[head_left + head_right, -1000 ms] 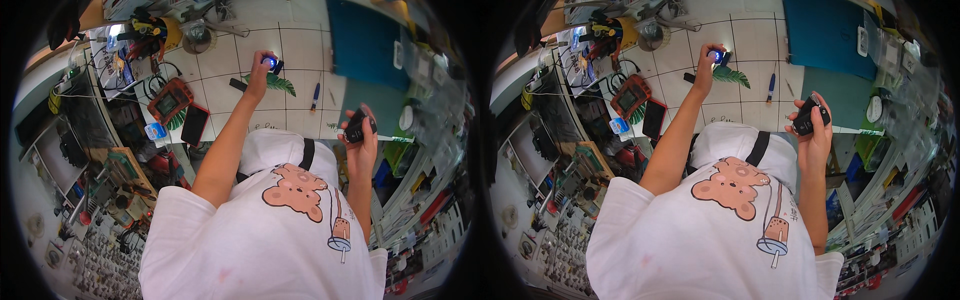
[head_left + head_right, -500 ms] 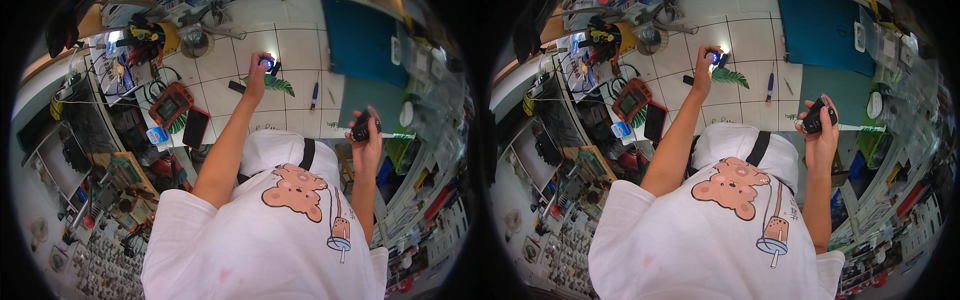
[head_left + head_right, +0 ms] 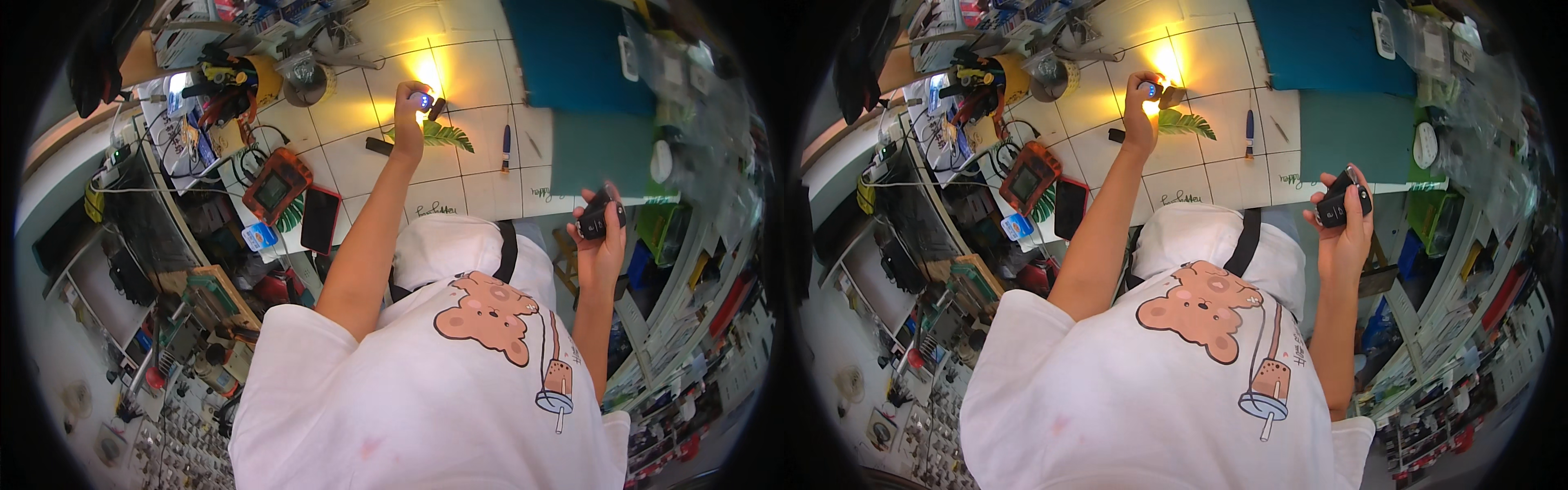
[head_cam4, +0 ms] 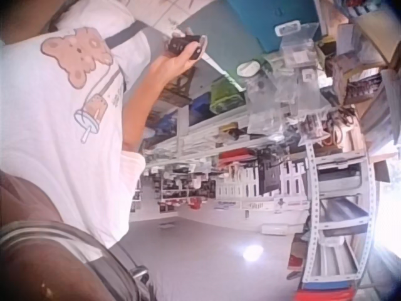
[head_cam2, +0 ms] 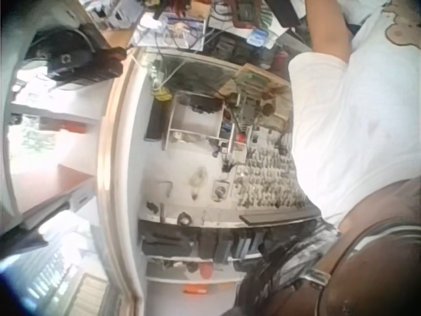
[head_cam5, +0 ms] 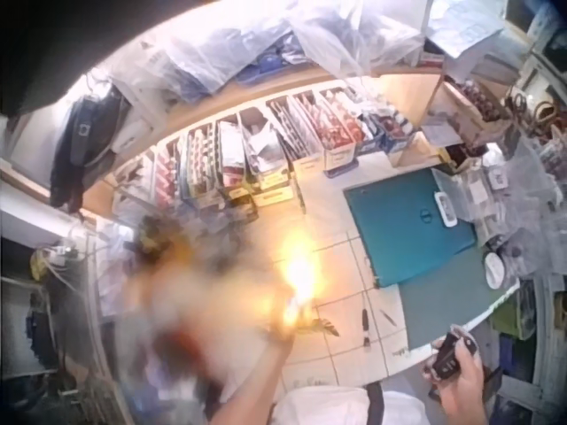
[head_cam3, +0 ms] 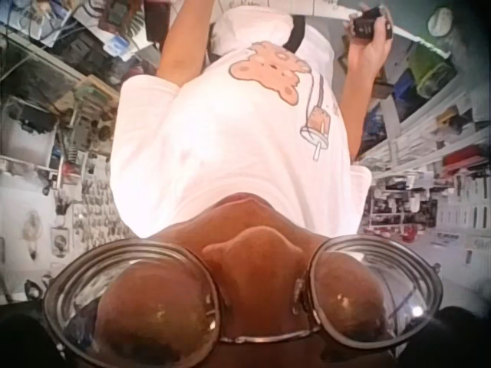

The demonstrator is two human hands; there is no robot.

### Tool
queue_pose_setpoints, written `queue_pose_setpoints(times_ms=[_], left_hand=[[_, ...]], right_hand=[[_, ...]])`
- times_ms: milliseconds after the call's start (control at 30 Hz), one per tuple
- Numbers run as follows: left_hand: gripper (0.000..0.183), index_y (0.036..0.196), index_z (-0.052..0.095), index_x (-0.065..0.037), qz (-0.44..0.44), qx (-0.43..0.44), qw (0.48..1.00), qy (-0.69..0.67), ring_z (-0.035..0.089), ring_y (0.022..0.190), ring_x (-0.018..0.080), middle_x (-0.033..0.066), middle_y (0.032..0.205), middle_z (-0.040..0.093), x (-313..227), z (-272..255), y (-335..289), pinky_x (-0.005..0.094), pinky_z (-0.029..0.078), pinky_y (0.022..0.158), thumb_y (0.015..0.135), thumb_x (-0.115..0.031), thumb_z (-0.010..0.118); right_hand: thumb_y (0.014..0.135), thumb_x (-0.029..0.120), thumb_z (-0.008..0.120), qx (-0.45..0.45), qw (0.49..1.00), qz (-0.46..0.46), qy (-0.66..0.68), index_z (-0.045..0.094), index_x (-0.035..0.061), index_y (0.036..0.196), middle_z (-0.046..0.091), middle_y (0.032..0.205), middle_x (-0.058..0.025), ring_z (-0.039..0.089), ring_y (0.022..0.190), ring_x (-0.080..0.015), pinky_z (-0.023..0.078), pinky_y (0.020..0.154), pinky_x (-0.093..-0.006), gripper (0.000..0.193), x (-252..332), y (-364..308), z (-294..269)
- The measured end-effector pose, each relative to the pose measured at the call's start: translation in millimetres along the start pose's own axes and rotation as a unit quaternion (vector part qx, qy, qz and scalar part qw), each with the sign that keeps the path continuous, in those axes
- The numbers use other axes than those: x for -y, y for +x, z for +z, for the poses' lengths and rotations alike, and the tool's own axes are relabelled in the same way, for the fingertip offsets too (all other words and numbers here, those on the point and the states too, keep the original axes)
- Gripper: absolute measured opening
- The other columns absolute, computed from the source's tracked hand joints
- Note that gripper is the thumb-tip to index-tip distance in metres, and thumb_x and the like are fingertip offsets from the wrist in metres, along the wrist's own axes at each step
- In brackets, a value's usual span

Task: The person disassembles a car key fob, removes the battery, and reassembles it using a screwdriver. They then place the fob into a plastic bag and store it in a drawer.

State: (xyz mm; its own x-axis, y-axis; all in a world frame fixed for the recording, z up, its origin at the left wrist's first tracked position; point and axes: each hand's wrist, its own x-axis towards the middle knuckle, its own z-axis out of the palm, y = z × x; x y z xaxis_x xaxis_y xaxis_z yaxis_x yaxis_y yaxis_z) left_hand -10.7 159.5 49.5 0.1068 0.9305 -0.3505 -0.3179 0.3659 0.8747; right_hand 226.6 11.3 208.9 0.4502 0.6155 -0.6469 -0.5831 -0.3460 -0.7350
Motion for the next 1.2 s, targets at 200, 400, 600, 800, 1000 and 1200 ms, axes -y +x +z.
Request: queue_pose_setpoints(times_ms=[200,400,600,800,1000,1200], left_hand=[[0.025,0.096,0.046,-0.003,-0.015,0.138,0.989,-0.054,0.046,0.102,0.0231,0.0117,0.101,0.049,-41.1,56.2,-14.9,0.0371,0.035,0.094,0.076,-0.018,0.041],[0.03,0.101,0.044,-0.004,0.003,0.21,0.978,0.015,0.045,0.1,0.0209,0.0107,0.104,0.047,-54.0,123.4,-48.8,0.0344,0.033,0.093,0.077,-0.023,0.042],[0.035,0.102,0.043,-0.004,0.026,0.239,0.966,0.092,0.043,0.098,0.019,0.0101,0.102,0.047,-51.2,204.9,-97.8,0.0334,0.031,0.094,0.075,-0.027,0.044],[0.034,0.1,0.042,-0.004,0.046,0.296,0.953,0.037,0.042,0.104,0.0217,0.0108,0.101,0.047,-3.4,323.6,-145.2,0.0339,0.028,0.098,0.073,-0.024,0.048],[0.034,0.104,0.04,-0.005,-0.001,0.412,0.911,0.011,0.041,0.11,0.0213,0.01,0.104,0.047,52.9,445.9,-209.2,0.0352,0.027,0.1,0.082,-0.032,0.044],[0.034,0.106,0.039,-0.007,-0.072,0.552,0.829,0.054,0.04,0.111,0.0202,0.0089,0.107,0.047,98.6,553.1,-266.2,0.0354,0.025,0.101,0.082,-0.031,0.042]], right_hand=[[0.093,0.025,0.047,-0.059,0.998,-0.012,0.032,0.039,0.0079,0.128,0.056,0.105,-0.0129,0.06,0.079,-0.0162,0.056,0.059,-0.0294,0.039,-10.8,-36.4,-35.9],[0.092,0.026,0.049,-0.061,0.995,-0.029,0.076,0.041,0.0095,0.126,0.057,0.104,-0.0122,0.06,0.078,-0.0159,0.057,0.059,-0.0293,0.039,-5.7,-44.9,-73.3],[0.091,0.027,0.051,-0.028,0.993,-0.043,0.103,0.042,0.0104,0.125,0.057,0.103,-0.0114,0.06,0.077,-0.0158,0.057,0.058,-0.0294,0.039,10.0,-36.5,-135.6],[0.091,0.026,0.051,-0.033,0.983,-0.074,0.163,0.043,0.0097,0.126,0.058,0.102,-0.0113,0.06,0.077,-0.0159,0.057,0.058,-0.029,0.039,49.3,-28.9,-254.2],[0.092,0.026,0.05,-0.147,0.949,-0.148,0.236,0.044,0.0102,0.125,0.058,0.103,-0.01,0.058,0.079,-0.0164,0.055,0.06,-0.029,0.038,75.1,-61.5,-405.9],[0.091,0.028,0.051,-0.291,0.867,-0.191,0.358,0.045,0.0129,0.125,0.057,0.106,-0.0108,0.057,0.081,-0.0182,0.052,0.065,-0.0305,0.038,45.2,-108.1,-511.0]])
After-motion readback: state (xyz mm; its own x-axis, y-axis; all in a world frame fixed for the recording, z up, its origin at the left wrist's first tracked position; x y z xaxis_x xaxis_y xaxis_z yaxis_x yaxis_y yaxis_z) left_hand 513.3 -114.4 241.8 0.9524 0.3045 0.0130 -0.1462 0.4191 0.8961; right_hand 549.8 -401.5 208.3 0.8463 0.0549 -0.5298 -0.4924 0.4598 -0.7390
